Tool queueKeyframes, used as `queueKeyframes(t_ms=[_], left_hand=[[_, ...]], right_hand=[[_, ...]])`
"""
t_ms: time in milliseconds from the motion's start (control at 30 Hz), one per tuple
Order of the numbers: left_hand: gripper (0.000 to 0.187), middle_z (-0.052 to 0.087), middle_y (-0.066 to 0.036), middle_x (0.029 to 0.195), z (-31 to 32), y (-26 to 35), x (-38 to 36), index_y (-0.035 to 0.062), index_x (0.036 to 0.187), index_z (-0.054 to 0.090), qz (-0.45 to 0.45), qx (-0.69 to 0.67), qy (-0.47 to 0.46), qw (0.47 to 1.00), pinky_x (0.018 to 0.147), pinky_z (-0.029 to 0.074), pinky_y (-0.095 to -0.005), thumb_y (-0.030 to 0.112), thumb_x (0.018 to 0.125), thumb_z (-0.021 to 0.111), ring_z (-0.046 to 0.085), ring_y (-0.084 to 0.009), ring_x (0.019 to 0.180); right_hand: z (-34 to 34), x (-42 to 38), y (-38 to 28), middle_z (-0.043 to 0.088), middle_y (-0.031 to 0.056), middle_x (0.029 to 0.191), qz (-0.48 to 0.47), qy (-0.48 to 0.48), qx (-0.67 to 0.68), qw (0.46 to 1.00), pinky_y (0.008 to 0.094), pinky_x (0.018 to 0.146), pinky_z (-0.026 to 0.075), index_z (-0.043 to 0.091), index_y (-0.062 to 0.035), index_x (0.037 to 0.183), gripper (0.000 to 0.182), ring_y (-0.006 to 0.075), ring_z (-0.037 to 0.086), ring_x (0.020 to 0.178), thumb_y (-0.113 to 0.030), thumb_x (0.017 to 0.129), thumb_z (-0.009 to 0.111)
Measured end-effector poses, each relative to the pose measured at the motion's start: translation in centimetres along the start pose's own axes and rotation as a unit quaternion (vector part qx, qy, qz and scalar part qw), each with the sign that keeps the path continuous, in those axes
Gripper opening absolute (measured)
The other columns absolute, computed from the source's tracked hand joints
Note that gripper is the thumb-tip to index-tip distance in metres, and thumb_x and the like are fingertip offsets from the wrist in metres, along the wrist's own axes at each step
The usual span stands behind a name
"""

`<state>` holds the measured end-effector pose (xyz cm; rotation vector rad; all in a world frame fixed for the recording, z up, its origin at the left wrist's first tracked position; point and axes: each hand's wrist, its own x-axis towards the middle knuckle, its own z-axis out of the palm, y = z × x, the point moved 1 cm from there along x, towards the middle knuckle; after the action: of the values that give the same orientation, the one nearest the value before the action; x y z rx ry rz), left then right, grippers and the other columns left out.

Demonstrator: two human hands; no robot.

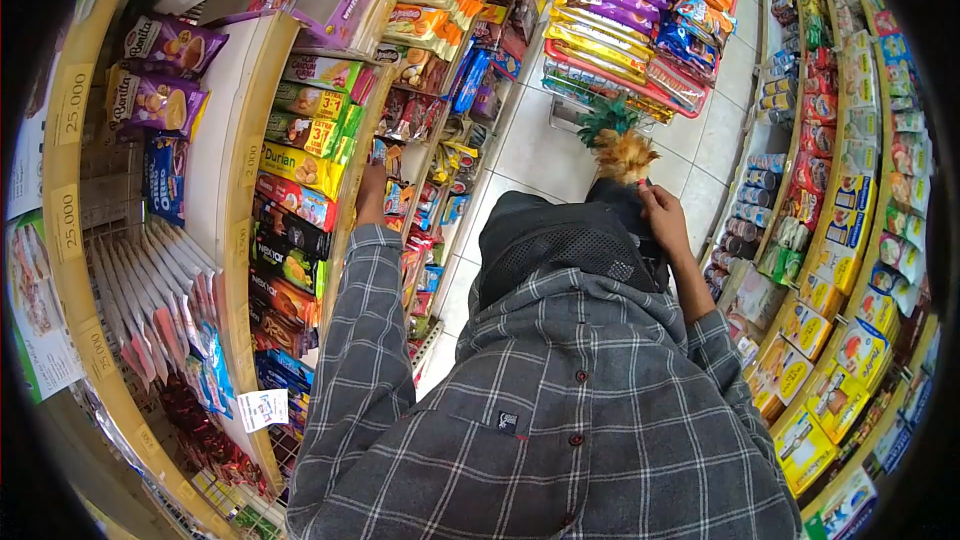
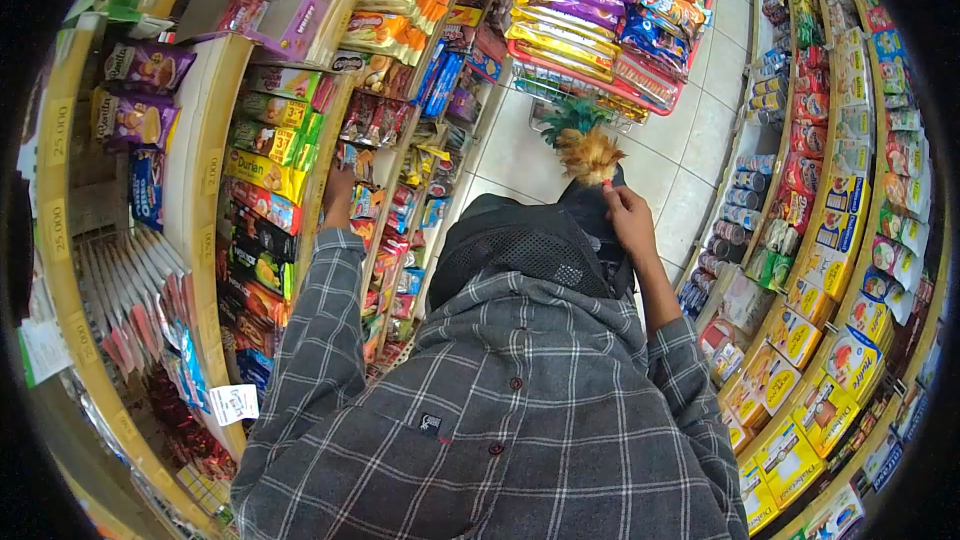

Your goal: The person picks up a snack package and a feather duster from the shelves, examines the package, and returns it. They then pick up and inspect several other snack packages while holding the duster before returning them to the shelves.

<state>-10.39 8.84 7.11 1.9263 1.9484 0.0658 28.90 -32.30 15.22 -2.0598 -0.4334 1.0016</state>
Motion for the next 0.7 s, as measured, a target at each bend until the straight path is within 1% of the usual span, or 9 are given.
queueKeyframes(t_ms=[33, 133, 200, 300, 400, 500, 533, 633, 700], left_hand=[[0.056, 0.056, -0.021, 0.134, -2.1, 2.4, -1.8, 0.0061, 0.134, 0.052, -0.021, -0.005, -0.029, 0.999, 0.099, 0.045, -0.0473, 0.03, 0.086, 0.065, 0.056, -0.0401, 0.12], [0.056, 0.056, -0.025, 0.132, -1.8, 2.5, -1.6, 0.0022, 0.132, 0.053, 0.007, -0.051, -0.063, 0.997, 0.098, 0.045, -0.0465, 0.031, 0.086, 0.065, 0.056, -0.0412, 0.118], [0.06, 0.055, -0.029, 0.131, -3.1, 4.1, -3.1, -0.0031, 0.132, 0.051, 0.045, 0.03, -0.033, 0.998, 0.096, 0.047, -0.0468, 0.03, 0.084, 0.067, 0.058, -0.0425, 0.115], [0.06, 0.056, -0.03, 0.129, -1.5, 2.9, -1.8, -0.0042, 0.133, 0.048, 0.114, 0.073, 0.037, 0.99, 0.094, 0.048, -0.0486, 0.025, 0.083, 0.067, 0.059, -0.0439, 0.112], [0.058, 0.055, -0.031, 0.128, -2.1, 3.4, -2.2, -0.004, 0.133, 0.049, 0.076, 0.031, 0.035, 0.996, 0.094, 0.047, -0.05, 0.024, 0.085, 0.065, 0.058, -0.0459, 0.113], [0.063, 0.052, -0.027, 0.136, -0.4, 0.9, 0.7, 0.0026, 0.136, 0.05, 0.049, 0.074, 0.026, 0.996, 0.101, 0.042, -0.0482, 0.033, 0.084, 0.069, 0.054, -0.0431, 0.121], [0.062, 0.052, -0.029, 0.135, 0.2, 0.0, 1.7, -0.0007, 0.134, 0.05, -0.008, 0.056, -0.028, 0.998, 0.102, 0.042, -0.0489, 0.032, 0.084, 0.069, 0.052, -0.0444, 0.122], [0.066, 0.05, -0.029, 0.136, 0.1, 0.1, 0.7, -0.0035, 0.135, 0.047, 0.083, 0.119, 0.058, 0.988, 0.103, 0.041, -0.0484, 0.031, 0.083, 0.069, 0.051, -0.0445, 0.124], [0.068, 0.05, -0.029, 0.136, -0.4, 1.0, 0.1, -0.0032, 0.137, 0.045, 0.061, 0.129, 0.057, 0.988, 0.103, 0.041, -0.0476, 0.031, 0.083, 0.069, 0.051, -0.0435, 0.124]], right_hand=[[0.0, -0.1, 0.1, 0.057, 0.0033, 0.064, 0.004, 0.003, -0.004, 1.0, 0.0281, 0.06, 0.042, 0.066, -0.0002, 0.091, 0.038, 0.0114, 0.053, 0.061, -0.037, 0.097, 0.056], [0.0, -0.4, 0.3, 0.057, 0.0035, 0.064, 0.008, 0.01, -0.012, 1.0, 0.0282, 0.06, 0.042, 0.066, -0.0005, 0.091, 0.038, 0.0114, 0.053, 0.06, -0.037, 0.097, 0.056], [0.1, -0.5, 0.5, 0.057, 0.0034, 0.064, -0.004, 0.013, -0.008, 1.0, 0.0283, 0.059, 0.041, 0.067, -0.0008, 0.091, 0.037, 0.0113, 0.052, 0.06, -0.036, 0.097, 0.056], [0.1, -0.7, 0.5, 0.057, 0.003, 0.063, 0.009, 0.01, -0.009, 1.0, 0.028, 0.059, 0.041, 0.066, -0.0011, 0.09, 0.037, 0.0111, 0.052, 0.06, -0.035, 0.097, 0.056], [0.3, -0.9, 0.9, 0.056, 0.0028, 0.062, -0.013, 0.022, 0.0, 1.0, 0.0276, 0.059, 0.041, 0.066, -0.0014, 0.088, 0.036, 0.0107, 0.052, 0.06, -0.035, 0.098, 0.056], [0.2, -1.1, 1.2, 0.057, 0.0027, 0.063, -0.004, 0.026, 0.001, 1.0, 0.0273, 0.059, 0.041, 0.066, -0.0017, 0.089, 0.036, 0.0104, 0.052, 0.06, -0.035, 0.098, 0.056], [0.2, -1.2, 1.2, 0.057, 0.0026, 0.063, 0.0, 0.026, 0.001, 1.0, 0.0273, 0.059, 0.041, 0.066, -0.0018, 0.089, 0.036, 0.0104, 0.052, 0.06, -0.035, 0.098, 0.056], [0.4, -1.2, 1.1, 0.057, 0.0025, 0.063, 0.009, 0.021, 0.003, 1.0, 0.0273, 0.059, 0.041, 0.065, -0.0019, 0.088, 0.036, 0.0103, 0.051, 0.06, -0.035, 0.098, 0.056], [0.4, -1.1, 1.1, 0.057, 0.0023, 0.063, 0.01, 0.026, 0.008, 1.0, 0.0272, 0.059, 0.04, 0.065, -0.0018, 0.088, 0.036, 0.0105, 0.051, 0.061, -0.035, 0.097, 0.056]])
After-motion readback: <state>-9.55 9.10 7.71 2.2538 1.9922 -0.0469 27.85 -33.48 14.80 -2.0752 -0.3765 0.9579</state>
